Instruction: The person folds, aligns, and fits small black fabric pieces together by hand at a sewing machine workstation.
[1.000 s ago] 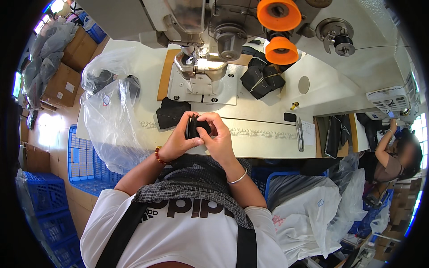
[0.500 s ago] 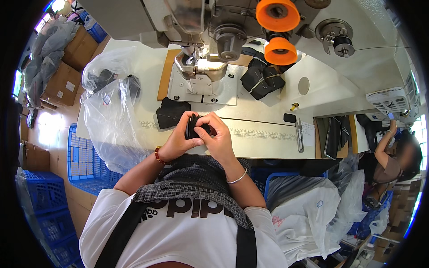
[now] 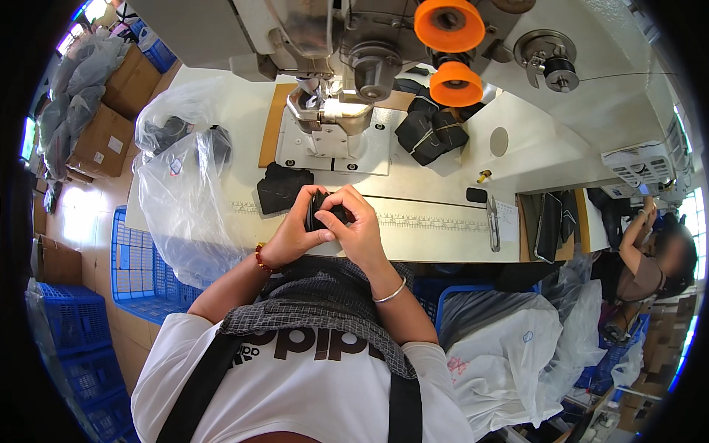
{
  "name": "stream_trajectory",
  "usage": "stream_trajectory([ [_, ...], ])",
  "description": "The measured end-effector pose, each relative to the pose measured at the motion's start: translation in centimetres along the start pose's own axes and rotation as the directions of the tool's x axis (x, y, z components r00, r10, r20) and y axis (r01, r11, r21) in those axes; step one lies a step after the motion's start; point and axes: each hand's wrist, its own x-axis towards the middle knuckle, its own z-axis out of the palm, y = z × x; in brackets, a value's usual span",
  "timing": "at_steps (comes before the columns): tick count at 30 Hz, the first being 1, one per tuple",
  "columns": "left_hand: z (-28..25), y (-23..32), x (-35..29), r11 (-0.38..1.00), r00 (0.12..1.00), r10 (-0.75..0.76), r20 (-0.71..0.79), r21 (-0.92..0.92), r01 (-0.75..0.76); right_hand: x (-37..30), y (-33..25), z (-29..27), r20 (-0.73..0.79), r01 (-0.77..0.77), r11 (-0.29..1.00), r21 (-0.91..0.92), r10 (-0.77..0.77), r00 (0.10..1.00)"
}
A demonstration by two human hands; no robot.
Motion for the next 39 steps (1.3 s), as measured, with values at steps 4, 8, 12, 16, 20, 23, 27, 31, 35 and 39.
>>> stream_trajectory([
  [4,0.0,-0.2,-0.1,0.999,1.0,-0.011,-0.001,-0.04,0.011,0.0,-0.1,0.0,0.009,-0.015,1.0,-0.004,0.015,1.0],
  [8,0.1,-0.2,-0.1,0.997,1.0,-0.007,0.0,-0.071,0.007,0.0,-0.8,0.8,-0.052,-0.085,0.988,0.128,0.092,0.994],
  [12,0.1,-0.2,-0.1,0.997,1.0,0.006,0.009,-0.076,-0.006,0.1,-0.7,0.9,-0.073,-0.036,0.989,0.145,0.047,0.996],
  [16,0.0,-0.5,-0.3,0.989,0.999,-0.003,0.042,-0.15,0.009,0.3,-0.5,-0.1,0.015,0.07,0.995,-0.068,-0.069,0.997],
  [20,0.2,-0.3,-0.4,0.977,0.995,0.07,0.072,-0.207,-0.054,0.2,-0.5,-0.2,0.031,0.014,0.998,-0.06,-0.012,0.999],
  [23,0.2,0.1,-0.2,0.97,0.99,0.09,0.107,-0.233,-0.063,0.3,-0.5,-0.1,0.018,0.063,0.996,-0.065,-0.062,0.998],
  [27,-0.1,0.0,-0.3,0.979,0.982,0.122,0.144,-0.181,-0.095,0.1,-1.2,-0.2,0.017,0.016,0.995,-0.1,-0.014,1.0],
  [31,-0.1,-0.1,-0.4,0.979,0.974,0.173,0.144,-0.135,-0.154,0.0,-1.7,-0.1,0.016,0.024,0.986,-0.168,-0.021,1.0],
  [35,0.0,-0.3,-0.5,0.975,0.977,0.162,0.136,-0.177,-0.137,-0.1,-1.6,-0.1,0.023,0.038,0.986,-0.164,-0.035,0.999],
  [39,0.1,-0.4,-0.5,0.971,0.981,0.153,0.123,-0.205,-0.125,-0.3,-1.6,-0.1,0.026,0.032,0.985,-0.17,-0.028,0.999],
])
